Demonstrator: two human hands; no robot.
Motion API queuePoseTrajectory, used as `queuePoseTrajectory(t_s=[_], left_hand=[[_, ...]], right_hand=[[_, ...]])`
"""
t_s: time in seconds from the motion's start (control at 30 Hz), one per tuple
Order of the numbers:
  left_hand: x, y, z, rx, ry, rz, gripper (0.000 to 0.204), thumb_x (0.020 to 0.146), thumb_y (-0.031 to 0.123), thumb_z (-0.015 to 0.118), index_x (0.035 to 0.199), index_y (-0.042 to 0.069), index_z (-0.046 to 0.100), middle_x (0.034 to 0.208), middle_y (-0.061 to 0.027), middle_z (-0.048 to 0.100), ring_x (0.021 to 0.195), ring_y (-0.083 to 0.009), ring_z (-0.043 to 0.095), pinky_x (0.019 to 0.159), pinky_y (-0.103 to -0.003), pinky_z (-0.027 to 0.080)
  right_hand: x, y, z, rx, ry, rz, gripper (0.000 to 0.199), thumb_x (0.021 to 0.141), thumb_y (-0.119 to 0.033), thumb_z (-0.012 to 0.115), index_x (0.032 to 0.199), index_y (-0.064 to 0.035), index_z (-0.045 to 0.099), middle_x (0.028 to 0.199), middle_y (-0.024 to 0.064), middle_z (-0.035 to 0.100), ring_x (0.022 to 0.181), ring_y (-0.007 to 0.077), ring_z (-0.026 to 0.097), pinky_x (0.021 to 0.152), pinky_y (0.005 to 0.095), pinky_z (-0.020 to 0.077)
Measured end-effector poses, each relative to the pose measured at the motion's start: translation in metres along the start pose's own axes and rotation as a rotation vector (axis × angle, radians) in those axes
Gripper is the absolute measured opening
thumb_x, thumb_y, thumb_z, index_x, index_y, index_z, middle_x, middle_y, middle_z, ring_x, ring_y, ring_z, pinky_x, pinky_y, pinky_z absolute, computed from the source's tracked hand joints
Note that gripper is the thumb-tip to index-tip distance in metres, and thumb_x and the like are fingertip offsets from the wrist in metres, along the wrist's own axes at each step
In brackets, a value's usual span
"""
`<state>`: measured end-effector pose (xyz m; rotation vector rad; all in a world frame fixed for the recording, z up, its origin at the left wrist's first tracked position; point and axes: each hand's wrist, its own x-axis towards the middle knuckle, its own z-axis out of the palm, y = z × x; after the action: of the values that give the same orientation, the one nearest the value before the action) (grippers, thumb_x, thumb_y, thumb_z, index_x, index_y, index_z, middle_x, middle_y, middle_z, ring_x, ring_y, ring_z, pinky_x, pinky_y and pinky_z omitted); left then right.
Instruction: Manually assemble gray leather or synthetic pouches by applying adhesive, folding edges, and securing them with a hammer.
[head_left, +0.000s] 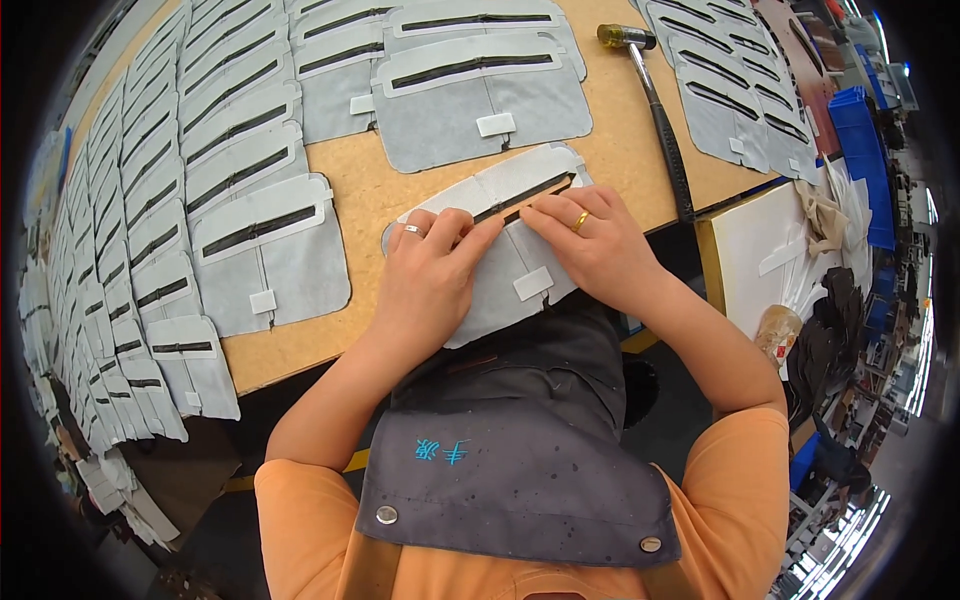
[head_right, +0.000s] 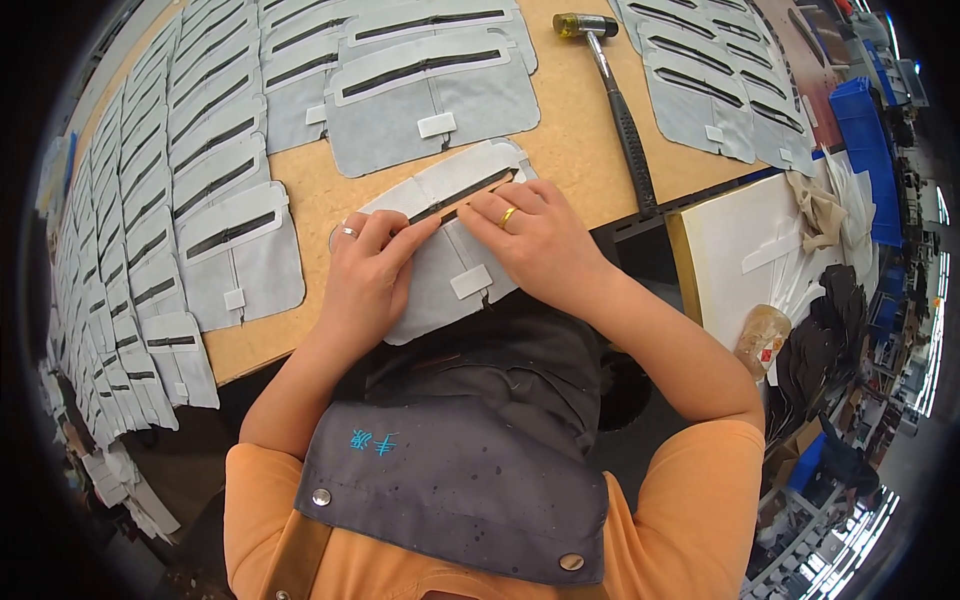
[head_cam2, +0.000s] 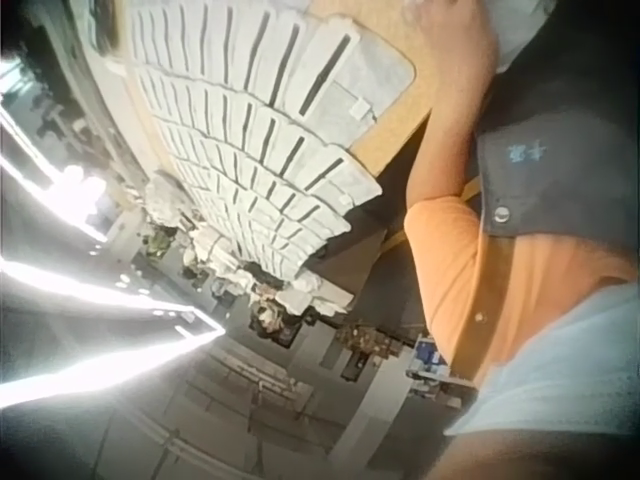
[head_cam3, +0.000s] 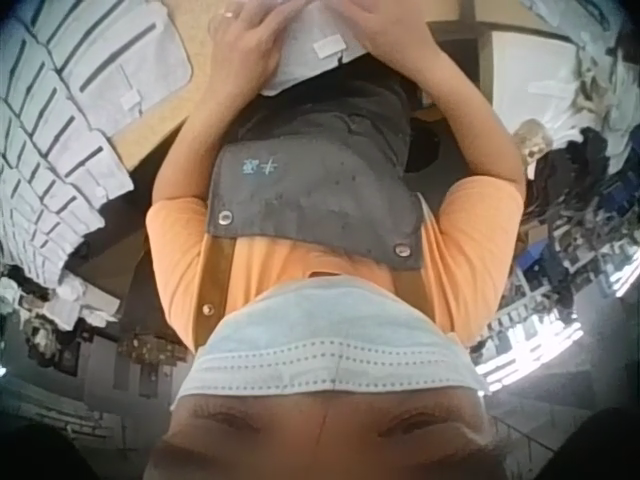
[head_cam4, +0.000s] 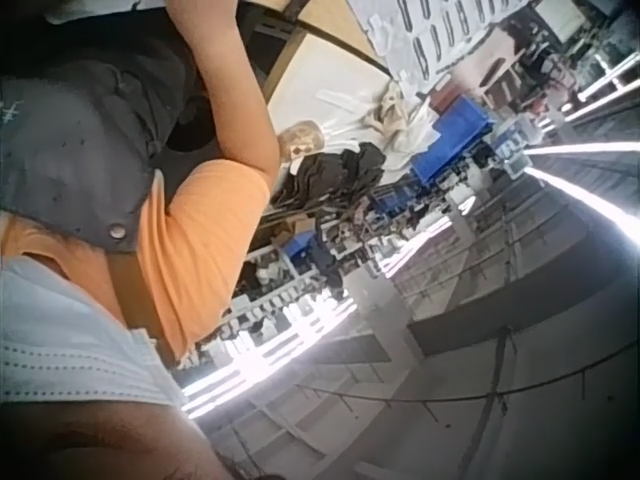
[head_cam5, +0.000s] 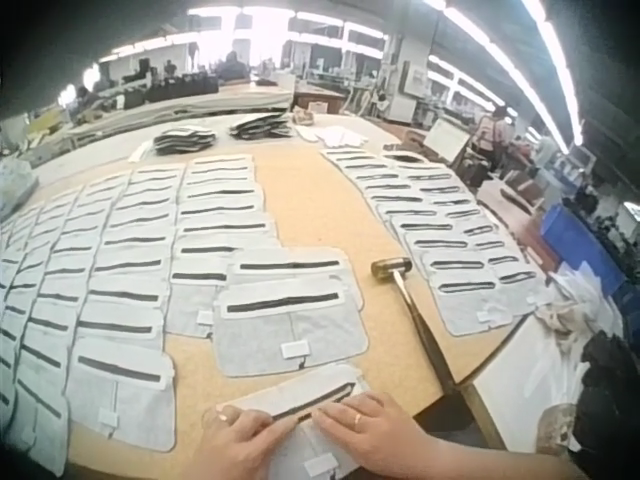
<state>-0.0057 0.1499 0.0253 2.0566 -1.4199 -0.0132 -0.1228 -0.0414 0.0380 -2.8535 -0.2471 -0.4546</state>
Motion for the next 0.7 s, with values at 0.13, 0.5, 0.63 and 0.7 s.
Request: queuePoseTrajectory(t_s=[0.13, 0.5, 0.63, 0.7], left_hand=[[-0.002, 0.000, 0.003, 0.028, -0.002, -0.013, 0.041, 0.077, -0.004, 0.060, 0.114, 0.012, 0.066, 0.092, -0.0054, 0.055, 0.083, -0.0263, 0.051, 0.076, -0.038, 0.039], [-0.016, 0.000, -0.012, 0.007, 0.013, -0.103, 0.024, 0.083, 0.003, 0.063, 0.106, 0.005, 0.063, 0.094, -0.0090, 0.056, 0.087, -0.0282, 0.053, 0.079, -0.038, 0.040], [-0.022, 0.001, -0.014, 0.126, 0.018, -0.039, 0.026, 0.082, 0.001, 0.063, 0.108, 0.004, 0.062, 0.094, -0.0088, 0.056, 0.088, -0.0281, 0.053, 0.079, -0.037, 0.040], [-0.033, 0.000, -0.021, 0.189, 0.002, -0.060, 0.028, 0.082, -0.001, 0.062, 0.110, 0.004, 0.062, 0.094, -0.0085, 0.056, 0.088, -0.0280, 0.053, 0.079, -0.038, 0.040]], right_hand=[[-0.004, 0.011, -0.014, -0.039, -0.058, 0.149, 0.027, 0.082, -0.004, 0.064, 0.108, -0.0058, 0.064, 0.104, 0.0076, 0.062, 0.094, 0.0276, 0.059, 0.089, 0.0379, 0.0429], [0.019, -0.026, 0.016, 0.282, 0.026, 0.123, 0.028, 0.082, -0.007, 0.064, 0.110, -0.0082, 0.059, 0.104, 0.0043, 0.061, 0.101, 0.0239, 0.056, 0.086, 0.0376, 0.0428], [0.018, -0.030, 0.016, 0.086, -0.018, 0.033, 0.032, 0.078, -0.006, 0.067, 0.110, -0.0095, 0.065, 0.105, -0.0004, 0.063, 0.102, 0.0192, 0.057, 0.090, 0.0344, 0.0396], [0.015, -0.029, 0.014, 0.039, -0.011, -0.001, 0.033, 0.077, -0.007, 0.066, 0.109, -0.0096, 0.066, 0.105, -0.0015, 0.063, 0.102, 0.0178, 0.057, 0.089, 0.0347, 0.0394]])
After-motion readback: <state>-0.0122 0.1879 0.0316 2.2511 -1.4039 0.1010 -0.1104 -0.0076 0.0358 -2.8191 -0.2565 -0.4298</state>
